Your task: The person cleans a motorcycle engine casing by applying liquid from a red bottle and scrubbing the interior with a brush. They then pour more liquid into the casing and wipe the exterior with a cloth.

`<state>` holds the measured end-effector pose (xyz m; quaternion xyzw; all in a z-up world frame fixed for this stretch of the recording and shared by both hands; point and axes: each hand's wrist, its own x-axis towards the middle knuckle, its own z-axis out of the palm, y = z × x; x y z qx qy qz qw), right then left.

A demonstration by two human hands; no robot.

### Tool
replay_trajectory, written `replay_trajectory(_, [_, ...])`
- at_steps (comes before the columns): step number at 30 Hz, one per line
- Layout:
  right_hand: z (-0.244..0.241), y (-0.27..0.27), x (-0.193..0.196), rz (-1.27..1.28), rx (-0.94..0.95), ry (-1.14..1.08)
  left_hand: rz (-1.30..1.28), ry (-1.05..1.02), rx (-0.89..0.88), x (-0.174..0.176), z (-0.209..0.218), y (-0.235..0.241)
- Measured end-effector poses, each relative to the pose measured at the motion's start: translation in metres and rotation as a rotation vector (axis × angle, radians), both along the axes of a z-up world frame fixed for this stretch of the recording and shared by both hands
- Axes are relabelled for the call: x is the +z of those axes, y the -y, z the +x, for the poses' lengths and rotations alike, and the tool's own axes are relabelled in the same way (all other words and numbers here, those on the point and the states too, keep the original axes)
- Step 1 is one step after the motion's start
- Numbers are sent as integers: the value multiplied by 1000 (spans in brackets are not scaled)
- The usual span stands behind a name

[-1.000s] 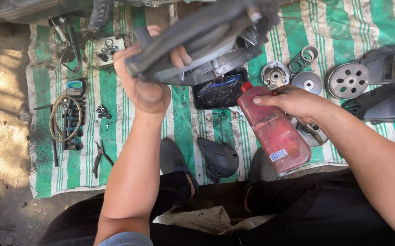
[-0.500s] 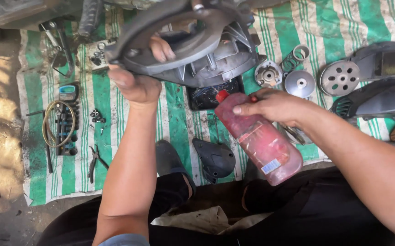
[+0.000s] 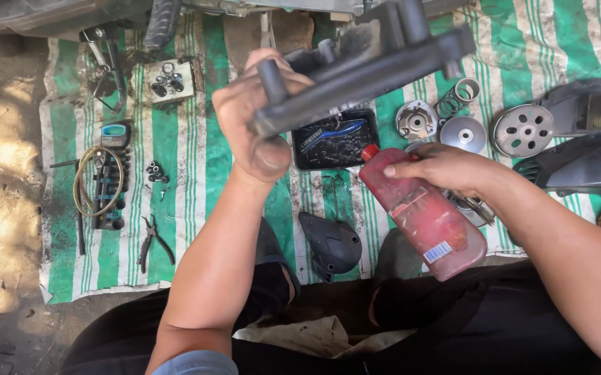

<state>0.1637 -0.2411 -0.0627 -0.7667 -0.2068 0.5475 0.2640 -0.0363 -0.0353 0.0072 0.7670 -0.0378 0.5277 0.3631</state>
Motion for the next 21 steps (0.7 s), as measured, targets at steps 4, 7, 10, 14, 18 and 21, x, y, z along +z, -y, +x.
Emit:
replay_trajectory(4, [11, 6, -11, 48, -49, -56, 82, 65, 1, 3, -1, 9])
replay_trajectory(7, [19, 8, -18, 43, -1, 46, 94, 49, 1, 12, -5, 13])
replay_trajectory(10, [23, 10, -26, 68, 7, 43, 56, 112, -9, 11, -4, 10])
replay_trajectory(14, [23, 9, -20, -7, 60, 139, 20, 62, 38, 13, -4, 13])
replay_trajectory(18, [29, 9, -21, -54, 76, 196, 27, 33, -30, 20, -3, 20])
replay_trajectory(21, [32, 12, -25, -81, 74, 223, 31, 54, -26, 18, 0, 22])
